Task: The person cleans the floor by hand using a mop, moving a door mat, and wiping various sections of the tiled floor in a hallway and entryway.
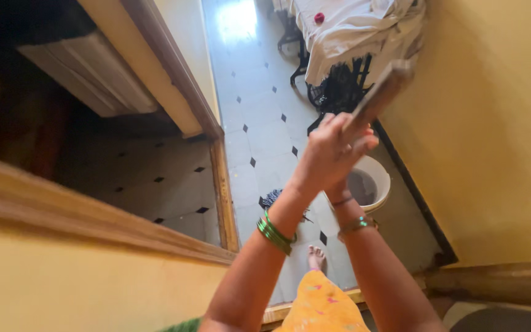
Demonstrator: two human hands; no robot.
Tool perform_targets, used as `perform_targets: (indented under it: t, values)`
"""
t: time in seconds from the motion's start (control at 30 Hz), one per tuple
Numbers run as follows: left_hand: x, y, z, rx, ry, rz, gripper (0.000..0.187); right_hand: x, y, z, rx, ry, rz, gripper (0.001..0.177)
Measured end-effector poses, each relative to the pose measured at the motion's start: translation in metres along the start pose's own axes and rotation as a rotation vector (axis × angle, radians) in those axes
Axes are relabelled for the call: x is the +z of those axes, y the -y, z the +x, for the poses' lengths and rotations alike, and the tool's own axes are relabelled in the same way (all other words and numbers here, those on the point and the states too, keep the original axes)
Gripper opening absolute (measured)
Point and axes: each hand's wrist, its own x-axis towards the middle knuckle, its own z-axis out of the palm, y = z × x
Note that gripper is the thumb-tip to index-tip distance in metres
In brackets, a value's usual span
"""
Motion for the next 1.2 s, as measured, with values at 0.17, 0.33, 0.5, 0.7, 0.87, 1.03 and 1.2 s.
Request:
perform_targets:
  t: [0.17, 0.33, 0.5, 0.7, 0.87, 1.03, 1.2]
  values:
    - [-0.009, 0.037, 0.113, -0.249, -0.031, -0.354, 0.032, -0.088, 0.064, 0.071, -0.151, -0.202, -0.829, 0.045]
    - [-0.044, 0.08, 0.183, -0.209, -0.125, -0.31, 0.031, -0.097, 0.048, 0.157, 0.047, -0.373, -1.002, 0.046]
    - [-0.099, 0.136, 0.225, -0.034, -0.179, -0.235, 0.028, -0.088, 0.016, 0.271, 0.297, -0.346, -0.451, 0.036]
    - [-0.158, 0.234, 0.266, 0.112, -0.127, -0.137, 0.028, -0.104, -0.022, 0.392, 0.141, -0.423, -2.066, 0.027]
    - [-0.196, 0.362, 0.291, 0.051, 0.109, 0.067, 0.027, -0.235, -0.006, 0.468, -0.27, -0.345, -2.067, 0.036]
    - [-0.206, 0.512, 0.285, -0.069, 0.212, 0.193, 0.022, -0.389, 0.075, 0.453, -0.138, -0.496, -2.192, 0.036]
    - [-0.209, 0.586, 0.307, 0.095, 0.205, 0.253, 0.03, -0.489, 0.133, 0.474, -0.187, -0.489, -2.084, 0.022]
